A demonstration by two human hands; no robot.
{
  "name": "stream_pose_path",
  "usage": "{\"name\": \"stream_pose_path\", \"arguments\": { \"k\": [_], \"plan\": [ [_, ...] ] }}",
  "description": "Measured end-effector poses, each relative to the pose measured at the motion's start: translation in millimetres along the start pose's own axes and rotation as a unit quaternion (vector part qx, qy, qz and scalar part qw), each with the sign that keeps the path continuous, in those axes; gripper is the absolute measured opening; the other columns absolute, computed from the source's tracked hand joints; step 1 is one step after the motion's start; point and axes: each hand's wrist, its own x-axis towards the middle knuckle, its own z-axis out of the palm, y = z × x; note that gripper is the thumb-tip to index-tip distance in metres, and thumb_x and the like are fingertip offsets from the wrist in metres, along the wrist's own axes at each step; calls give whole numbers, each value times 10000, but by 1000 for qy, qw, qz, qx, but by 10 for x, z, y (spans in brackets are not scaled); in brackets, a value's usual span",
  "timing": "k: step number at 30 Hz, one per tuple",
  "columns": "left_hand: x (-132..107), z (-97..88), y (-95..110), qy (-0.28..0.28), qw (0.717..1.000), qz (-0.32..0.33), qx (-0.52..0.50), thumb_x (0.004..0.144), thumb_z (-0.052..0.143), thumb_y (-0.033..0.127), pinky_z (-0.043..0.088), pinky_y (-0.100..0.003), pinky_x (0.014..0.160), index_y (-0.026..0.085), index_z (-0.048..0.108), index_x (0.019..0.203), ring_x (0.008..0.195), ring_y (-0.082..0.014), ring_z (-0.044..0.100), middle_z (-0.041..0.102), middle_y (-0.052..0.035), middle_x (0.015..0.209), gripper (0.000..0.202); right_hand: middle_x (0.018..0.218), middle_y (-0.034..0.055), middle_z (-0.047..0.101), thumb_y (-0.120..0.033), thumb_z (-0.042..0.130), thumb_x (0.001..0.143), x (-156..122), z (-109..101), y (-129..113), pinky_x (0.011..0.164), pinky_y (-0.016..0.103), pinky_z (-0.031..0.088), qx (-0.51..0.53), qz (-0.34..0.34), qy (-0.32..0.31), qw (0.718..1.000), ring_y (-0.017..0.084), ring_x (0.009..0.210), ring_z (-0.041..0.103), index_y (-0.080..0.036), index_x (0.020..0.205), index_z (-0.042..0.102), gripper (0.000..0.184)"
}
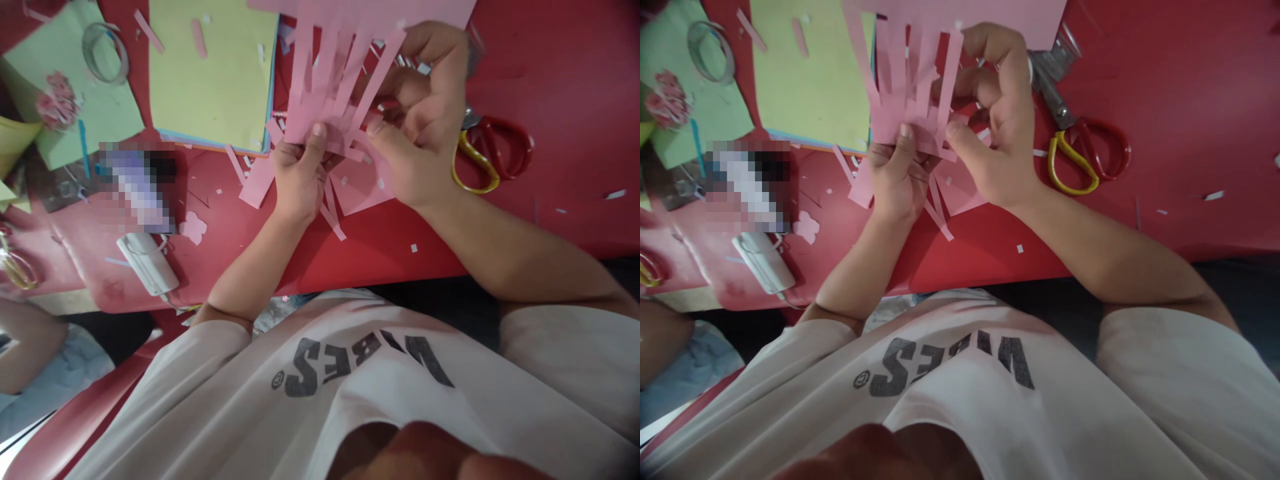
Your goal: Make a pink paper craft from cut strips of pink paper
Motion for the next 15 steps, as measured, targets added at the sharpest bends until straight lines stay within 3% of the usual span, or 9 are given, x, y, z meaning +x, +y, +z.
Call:
{"name": "stream_pose_path", "arguments": {
  "k": [5, 10, 15],
  "plan": [
    [-19, 12, 32, 4, 1000, -19, 18, 994, 508, 245, 563, -193, 743, 243, 629, 930, 780, -82, 656, 659, 17, 843, 137, 1253, -59, 468, -574, 665, 692, -21, -15, -25, 675, 417, 519, -24, -4, 1, 1000, 237, 896, 601, -523, 1160, 477, 507],
    [-28, 32, 59, -6, 1000, -21, -6, 999, 491, 224, 569, -195, 745, 232, 629, 939, 787, -82, 661, 661, 11, 868, 151, 1149, -7, 510, -659, 667, 698, -34, -28, 36, 736, 407, 535, 4, -13, -30, 999, 183, 768, 539, -429, 1154, 452, 554],
    [-39, 79, 105, 40, 997, -59, 10, 1000, 504, 213, 562, -183, 804, 204, 628, 913, 873, -88, 682, 655, 9, 822, 152, 1110, -15, 527, -634, 693, 686, -52, -23, -12, 737, 416, 533, -1, 14, -33, 999, 210, 826, 559, -444, 1125, 438, 542]
  ]
}}
